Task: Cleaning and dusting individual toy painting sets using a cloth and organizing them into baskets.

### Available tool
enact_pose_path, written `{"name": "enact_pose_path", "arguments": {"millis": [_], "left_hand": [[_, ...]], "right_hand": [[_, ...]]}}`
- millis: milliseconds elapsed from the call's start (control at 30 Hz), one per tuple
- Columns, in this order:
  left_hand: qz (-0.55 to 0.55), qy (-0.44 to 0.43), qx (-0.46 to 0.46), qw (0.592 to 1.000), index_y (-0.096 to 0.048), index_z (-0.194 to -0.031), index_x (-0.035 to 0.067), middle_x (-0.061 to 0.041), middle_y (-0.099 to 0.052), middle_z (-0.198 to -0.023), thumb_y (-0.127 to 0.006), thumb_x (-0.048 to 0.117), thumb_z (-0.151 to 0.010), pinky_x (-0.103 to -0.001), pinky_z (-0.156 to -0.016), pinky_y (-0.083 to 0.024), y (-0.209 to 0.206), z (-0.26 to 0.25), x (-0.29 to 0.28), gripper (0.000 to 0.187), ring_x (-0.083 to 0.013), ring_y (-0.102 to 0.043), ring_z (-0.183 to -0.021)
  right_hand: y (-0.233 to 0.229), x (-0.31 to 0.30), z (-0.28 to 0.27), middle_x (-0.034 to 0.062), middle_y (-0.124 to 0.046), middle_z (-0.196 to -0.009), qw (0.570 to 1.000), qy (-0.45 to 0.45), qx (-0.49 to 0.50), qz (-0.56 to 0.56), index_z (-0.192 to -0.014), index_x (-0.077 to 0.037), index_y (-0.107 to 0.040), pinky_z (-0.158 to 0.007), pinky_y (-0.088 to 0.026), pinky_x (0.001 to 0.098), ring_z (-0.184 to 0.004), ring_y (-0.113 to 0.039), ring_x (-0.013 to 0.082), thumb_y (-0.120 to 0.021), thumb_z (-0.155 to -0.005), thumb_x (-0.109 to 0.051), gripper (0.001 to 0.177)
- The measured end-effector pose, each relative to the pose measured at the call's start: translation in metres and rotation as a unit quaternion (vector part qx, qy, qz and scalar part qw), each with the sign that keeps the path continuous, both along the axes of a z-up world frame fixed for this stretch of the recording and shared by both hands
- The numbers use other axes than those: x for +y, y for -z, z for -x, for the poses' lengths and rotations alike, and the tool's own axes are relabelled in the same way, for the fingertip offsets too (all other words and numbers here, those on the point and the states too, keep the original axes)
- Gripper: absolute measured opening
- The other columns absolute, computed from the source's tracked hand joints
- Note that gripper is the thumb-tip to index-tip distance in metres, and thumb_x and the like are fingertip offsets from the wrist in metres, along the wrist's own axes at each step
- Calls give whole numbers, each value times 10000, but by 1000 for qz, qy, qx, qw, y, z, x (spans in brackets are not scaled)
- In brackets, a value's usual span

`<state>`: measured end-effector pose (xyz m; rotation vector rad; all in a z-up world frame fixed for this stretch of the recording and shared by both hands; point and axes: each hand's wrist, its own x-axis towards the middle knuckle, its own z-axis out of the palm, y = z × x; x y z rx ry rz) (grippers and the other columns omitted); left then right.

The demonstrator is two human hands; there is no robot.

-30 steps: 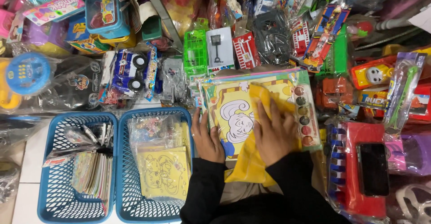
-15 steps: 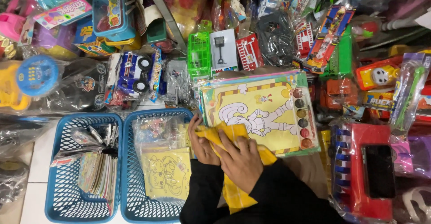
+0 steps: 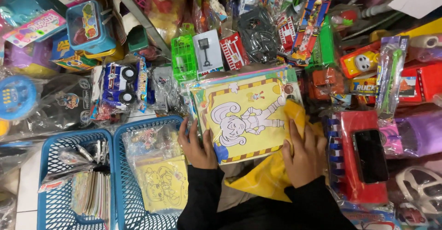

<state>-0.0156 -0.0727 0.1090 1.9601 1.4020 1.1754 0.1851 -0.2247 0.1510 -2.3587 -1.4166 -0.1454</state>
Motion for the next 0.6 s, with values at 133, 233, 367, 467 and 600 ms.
{"name": "enact_pose_path", "arguments": {"millis": [133,233,367,467,600], "left_hand": [[-29,-19,-7,999,-590,-1183,-7,-224,-509,-1479,-685,120,-964,-476,-1047,-458,-2,0,2,270,-413,-503,-1342],[-21,-21,-17,999,-575,-1059,-13,-204,-576,-1404,-721,99,-950,-481,-1068,-442,-4,2,7,214,-399,-553,-1293],[-35,-29,-14,999,-576,-958,14,-213,-580,-1384,-732,96,-909,-462,-1048,-460,-28,5,8,183,-396,-559,-1291],[-73,-31,58,995,-608,-920,17,-217,-612,-1356,-743,72,-883,-459,-993,-450,-54,8,6,151,-389,-549,-1193],[-34,11,-67,997,-574,-994,12,-179,-676,-1310,-668,27,-971,-422,-992,-542,-95,15,-5,98,-350,-679,-1165]], "right_hand": [[5,-12,11,207,-552,-1385,1000,13,-1,-21,-1478,-127,-553,-934,-471,511,-1135,-526,391,-669,-885,-233,613],[-4,-14,26,157,-577,-1330,998,-10,30,55,-1428,-166,-582,-871,-495,492,-1062,-527,385,-698,-797,-215,643],[9,-8,41,102,-600,-1297,993,-72,93,1,-1425,-186,-601,-834,-505,451,-982,-513,321,-711,-785,-117,653],[0,2,49,106,-611,-1338,980,-153,122,-38,-1366,-165,-641,-824,-520,421,-978,-521,309,-723,-698,-29,686],[-2,3,35,94,-657,-1301,952,-195,195,-133,-1295,-143,-701,-796,-527,348,-990,-536,249,-714,-705,23,613]]}}
